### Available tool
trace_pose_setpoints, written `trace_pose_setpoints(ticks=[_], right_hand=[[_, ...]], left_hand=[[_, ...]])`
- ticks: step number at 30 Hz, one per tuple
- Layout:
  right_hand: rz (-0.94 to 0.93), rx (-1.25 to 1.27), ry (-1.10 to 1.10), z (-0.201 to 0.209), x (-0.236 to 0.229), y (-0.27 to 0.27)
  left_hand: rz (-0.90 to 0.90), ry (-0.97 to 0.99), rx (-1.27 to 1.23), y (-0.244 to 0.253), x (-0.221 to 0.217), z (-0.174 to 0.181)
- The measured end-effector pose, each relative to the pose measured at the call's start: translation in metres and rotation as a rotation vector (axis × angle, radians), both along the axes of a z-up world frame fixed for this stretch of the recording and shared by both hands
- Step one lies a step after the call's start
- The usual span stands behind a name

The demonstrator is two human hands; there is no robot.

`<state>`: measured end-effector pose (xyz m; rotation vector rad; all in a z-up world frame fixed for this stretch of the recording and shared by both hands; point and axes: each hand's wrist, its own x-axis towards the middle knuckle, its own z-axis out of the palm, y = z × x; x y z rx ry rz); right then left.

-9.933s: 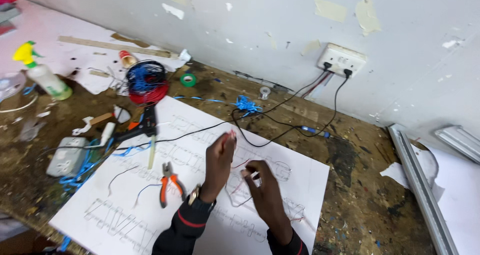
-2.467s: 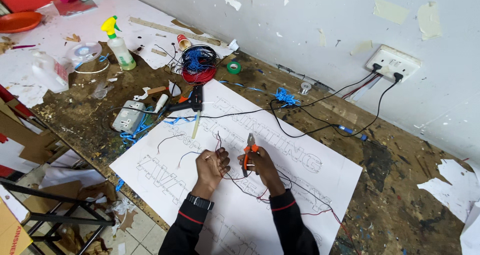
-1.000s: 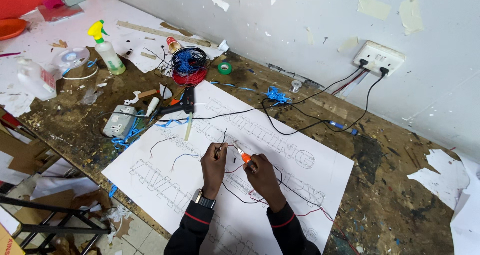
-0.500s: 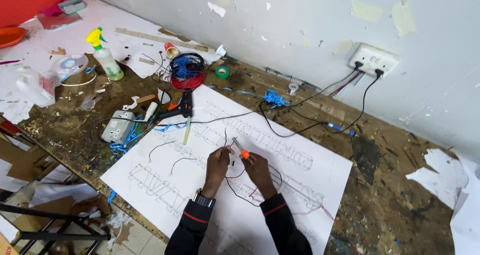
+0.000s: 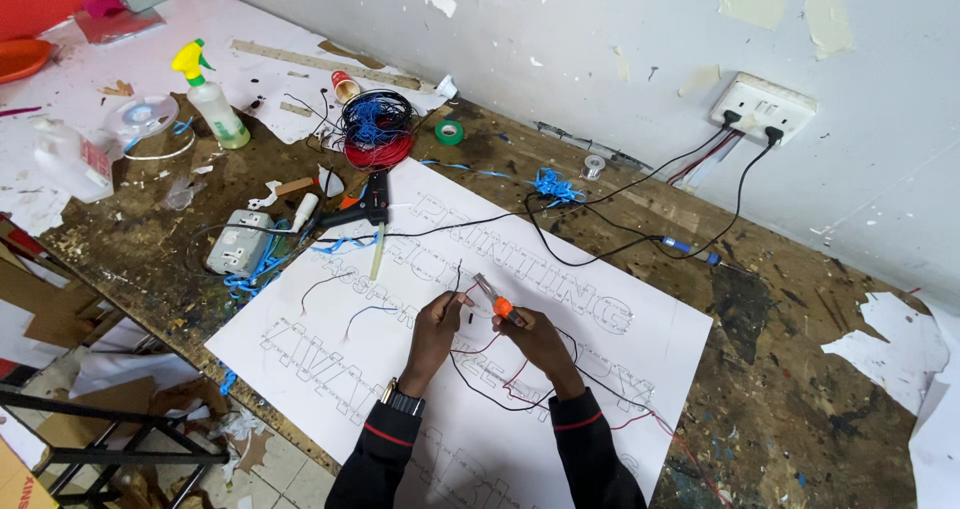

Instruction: The person uses pliers to strip the insulation from the ends of several wires. They then plug a soldering iron into a wall socket and use it to solder the exposed wire ends together. The person continues to strip and prepare additional wires on a cluttered workbench.

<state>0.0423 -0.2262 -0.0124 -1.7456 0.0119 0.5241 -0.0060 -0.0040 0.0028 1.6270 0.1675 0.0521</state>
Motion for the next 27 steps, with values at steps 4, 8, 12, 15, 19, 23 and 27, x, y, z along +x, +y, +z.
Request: trace_pose_setpoints(ticks=[4,8,12,15,19,23,27], right_hand=[[0.027,-0.118,-0.097,0.002,-0.007,-0.002],[0.015,-0.15,-0.18,0.005,-0.011,0.001],[-0.042,-0.362,-0.32,-0.003,-0.005,0.014],[-0.001,-0.419,-0.389,-0.004,-0.012,0.009],[-0.074,-0.256,-0.373,-0.007,-0.002,0.011],[-0.07,-0.103,-0.298,0.001,-0.008,0.001],[-0.014,-0.187,-0.328,0.012,0.004,-0.045]], left_hand=[[0.009,0.001,0.04,-0.003,-0.004,0.004],[0.022,0.002,0.082,-0.004,-0.006,0.007],[0.027,0.02,0.104,-0.007,-0.007,0.02],[0.041,0.035,0.058,-0.012,-0.008,0.003],[0.03,0.102,-0.255,-0.014,0.002,0.009],[-0.026,0.122,-0.479,-0.021,0.007,-0.004],[-0.111,0.172,-0.444,-0.02,0.016,-0.019]])
